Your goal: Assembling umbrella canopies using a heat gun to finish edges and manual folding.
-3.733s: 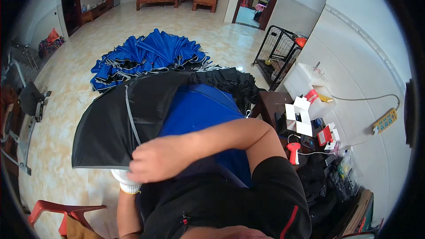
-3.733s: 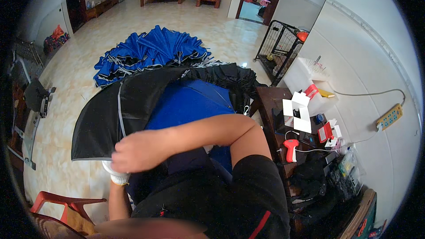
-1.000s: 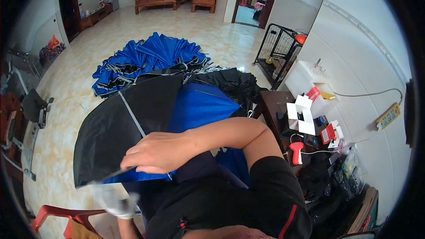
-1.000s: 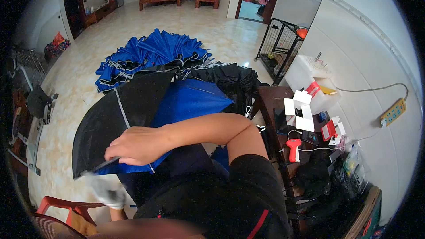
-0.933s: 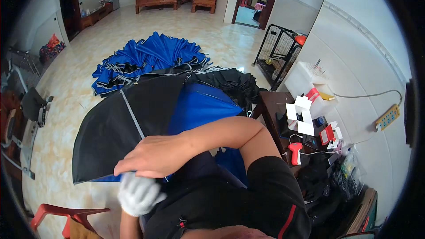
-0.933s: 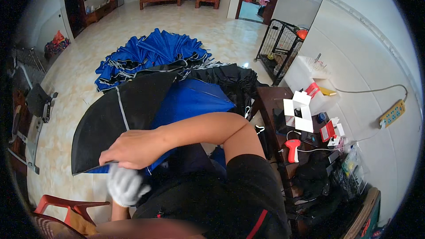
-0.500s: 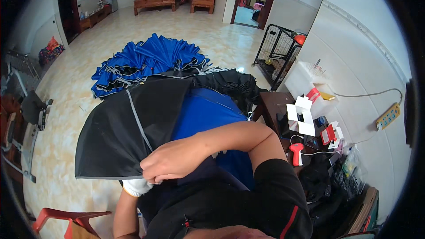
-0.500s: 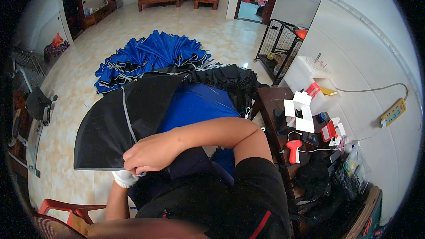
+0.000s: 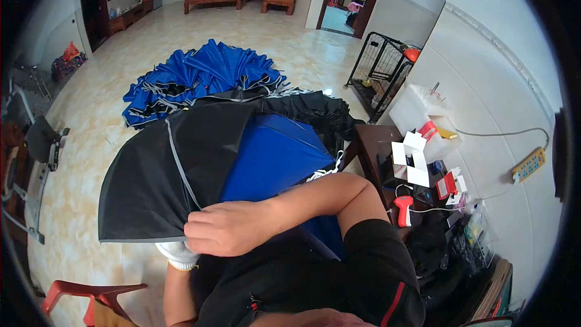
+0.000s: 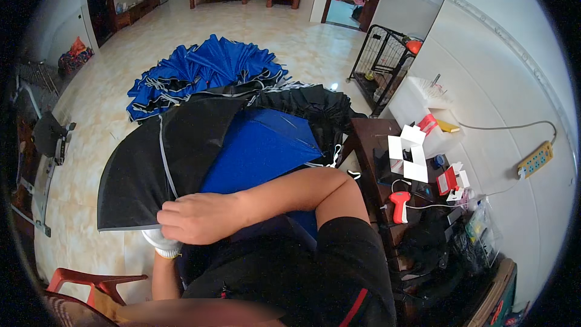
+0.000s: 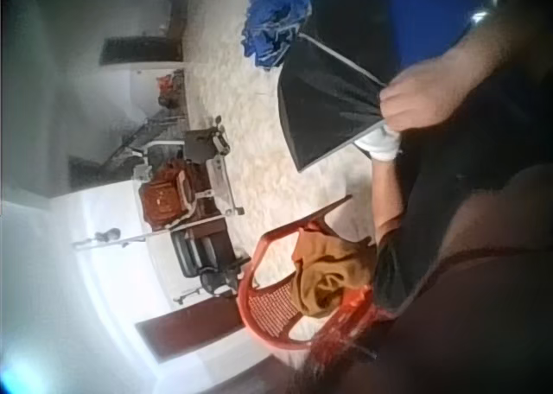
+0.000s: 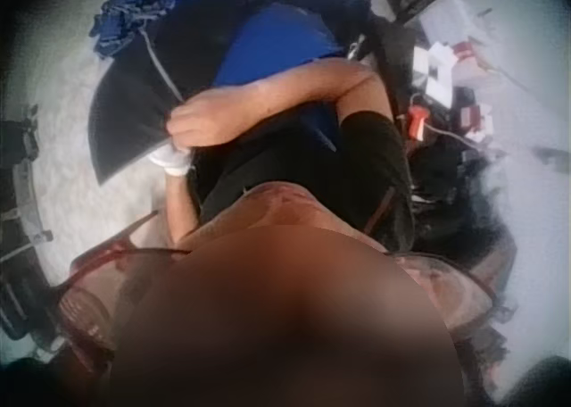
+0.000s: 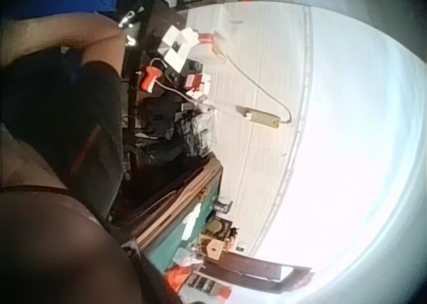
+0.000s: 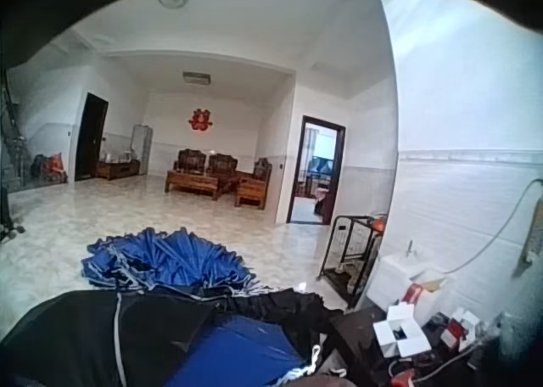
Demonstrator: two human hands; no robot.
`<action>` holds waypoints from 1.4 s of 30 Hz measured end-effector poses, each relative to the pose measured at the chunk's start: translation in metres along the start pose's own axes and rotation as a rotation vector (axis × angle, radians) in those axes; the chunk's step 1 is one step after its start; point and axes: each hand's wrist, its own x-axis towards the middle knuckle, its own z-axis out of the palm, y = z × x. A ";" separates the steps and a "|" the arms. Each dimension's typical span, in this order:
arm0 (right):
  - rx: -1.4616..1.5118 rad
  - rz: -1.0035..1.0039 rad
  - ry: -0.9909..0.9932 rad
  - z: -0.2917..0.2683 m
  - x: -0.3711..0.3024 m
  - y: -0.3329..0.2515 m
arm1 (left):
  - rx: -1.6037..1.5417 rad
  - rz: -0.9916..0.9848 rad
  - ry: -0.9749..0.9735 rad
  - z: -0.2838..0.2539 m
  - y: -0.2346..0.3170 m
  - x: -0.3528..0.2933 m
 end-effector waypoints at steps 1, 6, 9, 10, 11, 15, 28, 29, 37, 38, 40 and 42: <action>-0.113 -0.065 -0.025 0.001 0.001 -0.004 | 0.166 -0.023 -0.089 0.005 -0.022 -0.024; -0.257 -0.203 -0.164 0.001 0.008 -0.007 | 0.186 -0.128 -0.114 0.005 -0.030 -0.036; -0.027 -0.095 -0.255 0.004 0.008 0.019 | -0.078 -0.275 0.065 -0.018 -0.022 -0.030; 0.156 0.029 -0.302 0.003 0.001 0.034 | -0.198 -0.390 0.162 -0.024 -0.021 -0.031; 0.156 0.025 -0.302 0.000 -0.007 0.048 | -0.310 -0.507 0.263 -0.034 -0.019 -0.033; 0.023 0.106 -0.509 -0.033 -0.021 0.071 | 0.057 -0.406 0.529 -0.074 -0.028 -0.044; 0.441 0.161 -0.333 -0.023 0.035 0.016 | 0.595 -0.171 0.457 -0.133 0.003 -0.031; 0.527 0.280 -0.302 -0.023 0.040 0.011 | 0.439 0.069 0.158 -0.125 -0.006 -0.065; 0.765 0.156 -0.476 -0.016 0.055 0.005 | -0.866 -0.383 -0.719 -0.055 0.045 0.050; 0.764 0.158 -0.475 -0.014 0.052 0.007 | -0.868 -0.382 -0.720 -0.052 0.041 0.050; 0.736 0.096 -0.635 -0.009 0.044 0.013 | -0.851 -0.370 -0.996 -0.046 0.035 0.058; 0.718 0.070 -0.715 -0.007 0.039 0.018 | -0.841 -0.356 -1.135 -0.040 0.027 0.056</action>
